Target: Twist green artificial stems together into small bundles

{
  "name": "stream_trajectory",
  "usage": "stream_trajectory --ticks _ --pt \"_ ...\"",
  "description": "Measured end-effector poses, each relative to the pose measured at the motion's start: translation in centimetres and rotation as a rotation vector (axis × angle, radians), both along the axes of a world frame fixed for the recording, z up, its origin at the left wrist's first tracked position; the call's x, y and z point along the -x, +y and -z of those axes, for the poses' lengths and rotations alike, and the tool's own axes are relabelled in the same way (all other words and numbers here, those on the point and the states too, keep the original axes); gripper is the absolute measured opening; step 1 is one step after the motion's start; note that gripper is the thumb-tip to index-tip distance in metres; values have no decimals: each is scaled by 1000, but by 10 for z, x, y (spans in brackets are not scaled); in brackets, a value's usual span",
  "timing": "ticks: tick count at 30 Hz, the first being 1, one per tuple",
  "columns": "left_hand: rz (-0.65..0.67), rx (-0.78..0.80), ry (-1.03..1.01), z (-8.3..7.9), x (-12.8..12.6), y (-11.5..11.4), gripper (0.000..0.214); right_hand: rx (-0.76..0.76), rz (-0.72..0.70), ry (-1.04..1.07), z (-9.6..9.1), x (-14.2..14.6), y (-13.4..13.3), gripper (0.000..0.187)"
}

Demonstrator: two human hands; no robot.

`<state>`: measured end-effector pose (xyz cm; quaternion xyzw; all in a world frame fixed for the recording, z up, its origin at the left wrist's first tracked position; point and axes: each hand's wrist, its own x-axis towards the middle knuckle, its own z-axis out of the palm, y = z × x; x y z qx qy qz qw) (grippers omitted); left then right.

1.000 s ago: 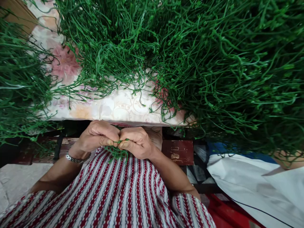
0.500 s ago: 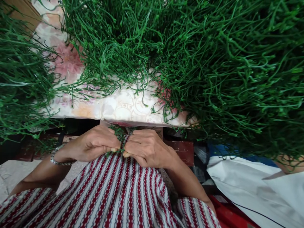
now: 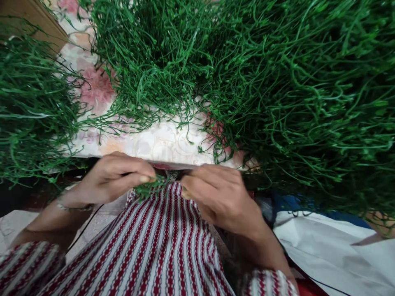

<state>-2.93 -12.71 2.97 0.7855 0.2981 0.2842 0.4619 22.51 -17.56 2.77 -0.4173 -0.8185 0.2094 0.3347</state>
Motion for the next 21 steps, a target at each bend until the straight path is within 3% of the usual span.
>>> stream_trajectory --ticks 4,9,13,17,21 --pt "-120 123 -88 14 -27 4 18 -37 106 184 8 26 23 17" --pt "-134 134 -204 31 -35 -3 13 182 -2 269 27 50 35 34" --pt "-214 142 -232 40 -34 -10 12 279 -41 307 43 57 29 17" --pt "-261 212 -281 46 -34 -13 9 192 -14 256 46 55 25 12" --pt "-225 229 -207 45 -32 -11 8 146 -35 157 43 50 25 9"
